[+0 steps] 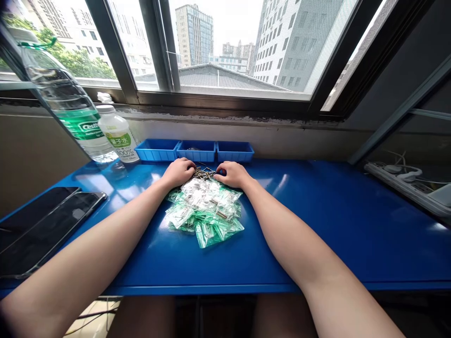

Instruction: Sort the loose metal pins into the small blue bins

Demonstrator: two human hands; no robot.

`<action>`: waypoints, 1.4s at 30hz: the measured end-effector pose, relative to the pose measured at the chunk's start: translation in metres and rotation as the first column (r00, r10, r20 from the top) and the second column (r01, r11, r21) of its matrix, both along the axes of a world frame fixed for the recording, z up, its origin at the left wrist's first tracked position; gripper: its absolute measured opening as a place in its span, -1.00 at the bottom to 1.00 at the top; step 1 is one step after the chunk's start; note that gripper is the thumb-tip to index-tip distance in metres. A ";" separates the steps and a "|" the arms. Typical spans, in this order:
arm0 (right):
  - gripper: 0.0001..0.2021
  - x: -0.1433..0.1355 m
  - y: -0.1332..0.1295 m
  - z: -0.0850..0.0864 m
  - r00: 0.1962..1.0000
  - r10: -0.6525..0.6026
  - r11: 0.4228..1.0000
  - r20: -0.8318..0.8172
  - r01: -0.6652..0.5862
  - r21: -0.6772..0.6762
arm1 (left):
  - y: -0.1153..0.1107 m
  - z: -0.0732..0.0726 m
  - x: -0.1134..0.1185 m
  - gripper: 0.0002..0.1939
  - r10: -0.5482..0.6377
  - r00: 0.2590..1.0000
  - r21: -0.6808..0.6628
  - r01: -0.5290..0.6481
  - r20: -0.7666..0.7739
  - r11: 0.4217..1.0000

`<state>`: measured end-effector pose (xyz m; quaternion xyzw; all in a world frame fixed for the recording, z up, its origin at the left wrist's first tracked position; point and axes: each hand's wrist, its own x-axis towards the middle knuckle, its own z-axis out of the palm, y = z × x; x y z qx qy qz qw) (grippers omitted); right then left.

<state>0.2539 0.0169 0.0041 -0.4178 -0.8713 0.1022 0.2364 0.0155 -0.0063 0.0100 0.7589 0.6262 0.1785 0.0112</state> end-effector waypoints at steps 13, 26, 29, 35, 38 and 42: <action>-0.56 -0.004 0.000 0.002 0.991 -0.049 0.994 0.126 0.060 -0.088 | 0.001 0.000 -0.001 -0.61 -0.002 1.000 0.005 0.002 -0.014 1.000; -0.83 -0.002 0.009 -0.009 0.987 -0.002 0.997 -0.158 -0.011 -0.082 | 0.000 -0.001 -0.001 -0.60 -0.008 1.000 0.010 0.008 0.000 1.000; -0.83 -0.001 0.007 -0.006 0.967 -0.025 0.985 -0.254 -0.020 -0.174 | 0.000 -0.001 -0.001 -0.60 -0.008 1.000 0.009 0.008 0.005 1.000; -0.87 0.001 0.005 0.000 0.878 -0.156 0.948 -0.452 0.005 -0.319 | 0.001 -0.001 -0.002 -0.61 -0.010 1.000 0.003 0.010 -0.004 1.000; -0.88 0.000 0.004 0.000 0.888 -0.126 0.942 -0.442 -0.033 -0.335 | 0.001 -0.001 -0.002 -0.61 -0.009 1.000 0.005 0.009 0.000 1.000; -0.85 0.001 0.004 0.000 0.882 -0.119 0.929 -0.456 -0.063 -0.363 | 0.000 0.000 -0.001 -0.61 -0.005 1.000 0.000 0.005 0.006 1.000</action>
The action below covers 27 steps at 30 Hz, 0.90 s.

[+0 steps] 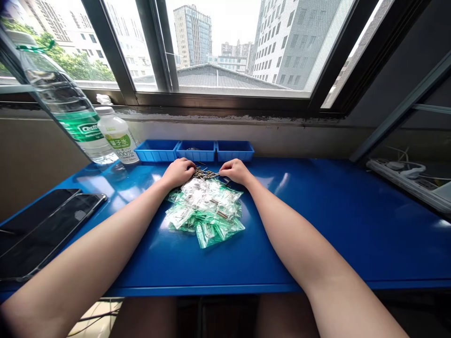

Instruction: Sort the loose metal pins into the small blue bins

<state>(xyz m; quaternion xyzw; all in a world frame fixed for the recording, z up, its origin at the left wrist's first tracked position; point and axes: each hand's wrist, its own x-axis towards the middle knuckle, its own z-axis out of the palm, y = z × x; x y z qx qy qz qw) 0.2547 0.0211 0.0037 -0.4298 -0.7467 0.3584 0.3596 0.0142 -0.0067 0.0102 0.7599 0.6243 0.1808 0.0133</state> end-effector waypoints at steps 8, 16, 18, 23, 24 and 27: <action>-0.76 0.000 0.009 0.000 0.986 -0.121 0.991 -0.115 0.113 -0.076 | 0.001 -0.001 -0.001 -0.60 -0.003 1.000 -0.002 0.003 -0.007 1.000; -0.76 0.012 0.011 0.009 0.755 -0.308 0.935 -0.579 0.127 -0.332 | 0.000 0.000 0.000 -0.60 -0.003 1.000 0.000 0.003 -0.008 1.000; -0.77 0.015 0.011 0.011 0.668 -0.364 0.921 -0.649 0.155 -0.357 | 0.000 0.000 0.000 -0.60 -0.002 1.000 0.000 0.002 -0.009 1.000; -0.80 0.013 0.016 0.012 0.566 -0.518 0.853 -0.642 0.285 -0.437 | 0.000 0.000 0.000 -0.60 0.002 1.000 -0.006 -0.002 -0.016 1.000; -0.83 0.012 0.017 0.011 0.557 -0.538 0.840 -0.633 0.300 -0.451 | 0.000 0.000 0.000 -0.60 0.001 1.000 -0.006 -0.001 -0.015 1.000; -0.88 0.010 0.019 0.010 0.545 -0.574 0.816 -0.612 0.319 -0.482 | 0.000 0.000 0.000 -0.60 -0.002 1.000 -0.005 0.002 -0.012 1.000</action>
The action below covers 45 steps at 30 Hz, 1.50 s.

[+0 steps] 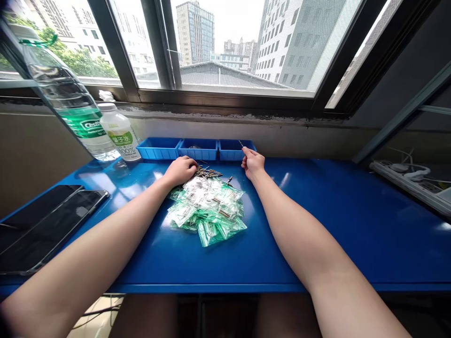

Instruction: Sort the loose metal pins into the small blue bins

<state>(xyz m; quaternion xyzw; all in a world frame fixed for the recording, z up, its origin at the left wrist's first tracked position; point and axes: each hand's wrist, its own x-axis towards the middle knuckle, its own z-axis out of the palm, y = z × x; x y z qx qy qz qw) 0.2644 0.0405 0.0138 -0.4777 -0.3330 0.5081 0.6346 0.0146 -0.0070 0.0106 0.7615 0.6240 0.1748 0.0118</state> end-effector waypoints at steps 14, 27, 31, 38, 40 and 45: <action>-0.87 -0.001 0.003 -0.002 0.997 -0.046 0.998 0.062 0.048 -0.038 | 0.001 -0.001 -0.001 -0.61 0.004 1.000 0.003 -0.004 -0.005 1.000; -0.92 -0.004 -0.002 0.000 0.995 0.000 1.000 0.102 0.000 0.002 | 0.002 -0.002 -0.001 -0.61 -0.004 1.000 0.006 0.004 -0.007 1.000; -0.91 -0.004 -0.001 -0.004 0.978 0.029 0.999 0.206 -0.033 0.016 | 0.001 -0.001 0.000 -0.60 -0.002 1.000 0.002 0.002 -0.012 1.000; -0.69 -0.010 -0.013 -0.014 0.395 0.089 0.882 0.914 -0.458 0.113 | 0.000 0.000 0.001 -0.61 -0.002 1.000 0.009 0.002 -0.005 1.000; -0.58 -0.011 -0.017 -0.013 0.228 0.064 0.844 0.972 -0.532 0.069 | -0.001 0.000 0.001 -0.61 0.003 1.000 0.011 -0.003 -0.004 1.000; -0.48 -0.010 -0.023 -0.006 0.081 0.097 0.793 0.992 -0.608 -0.027 | -0.001 0.001 0.001 -0.61 0.003 1.000 0.005 -0.003 -0.008 1.000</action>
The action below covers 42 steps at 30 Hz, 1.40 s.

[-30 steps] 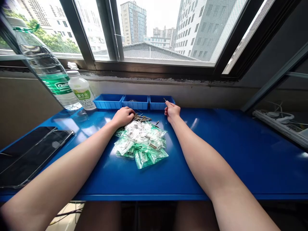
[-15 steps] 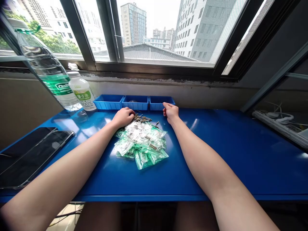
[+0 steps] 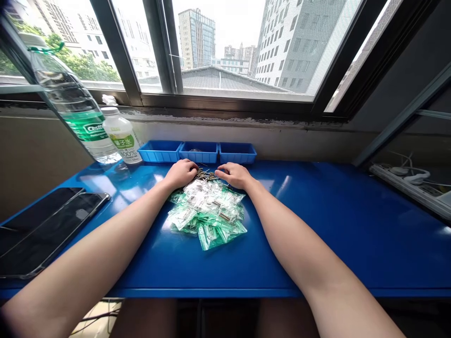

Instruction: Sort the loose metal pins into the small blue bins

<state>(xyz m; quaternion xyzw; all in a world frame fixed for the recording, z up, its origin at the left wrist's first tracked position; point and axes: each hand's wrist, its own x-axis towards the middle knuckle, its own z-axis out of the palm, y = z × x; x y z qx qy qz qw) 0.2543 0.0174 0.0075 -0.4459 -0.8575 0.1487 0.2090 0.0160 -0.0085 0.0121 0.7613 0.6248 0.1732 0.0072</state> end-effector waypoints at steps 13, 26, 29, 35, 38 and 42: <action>-0.68 -0.010 -0.010 -0.003 0.997 0.046 0.987 0.057 -0.054 0.151 | 0.003 -0.003 -0.001 -0.61 -0.005 1.000 0.010 0.005 0.003 1.000; -0.67 -0.011 -0.010 -0.002 0.997 0.006 0.997 0.075 -0.011 0.078 | 0.003 -0.004 -0.002 -0.61 -0.004 1.000 0.012 0.004 0.002 1.000; -0.58 -0.012 -0.011 0.000 0.995 -0.017 0.997 0.099 0.009 0.076 | 0.003 -0.004 -0.002 -0.61 -0.006 1.000 0.012 0.006 0.003 1.000; -0.54 -0.015 -0.010 -0.001 0.997 -0.051 0.997 0.062 0.046 0.069 | 0.003 -0.003 -0.002 -0.61 0.000 1.000 0.011 0.000 -0.007 1.000; -0.48 -0.013 -0.006 -0.002 0.995 -0.057 0.998 -0.079 0.058 0.010 | 0.002 -0.002 -0.002 -0.61 -0.002 1.000 0.008 0.002 -0.004 1.000; -0.42 -0.006 0.000 -0.002 0.910 -0.120 0.980 -0.397 0.045 -0.195 | 0.002 -0.002 -0.002 -0.61 0.003 1.000 0.004 -0.003 -0.007 1.000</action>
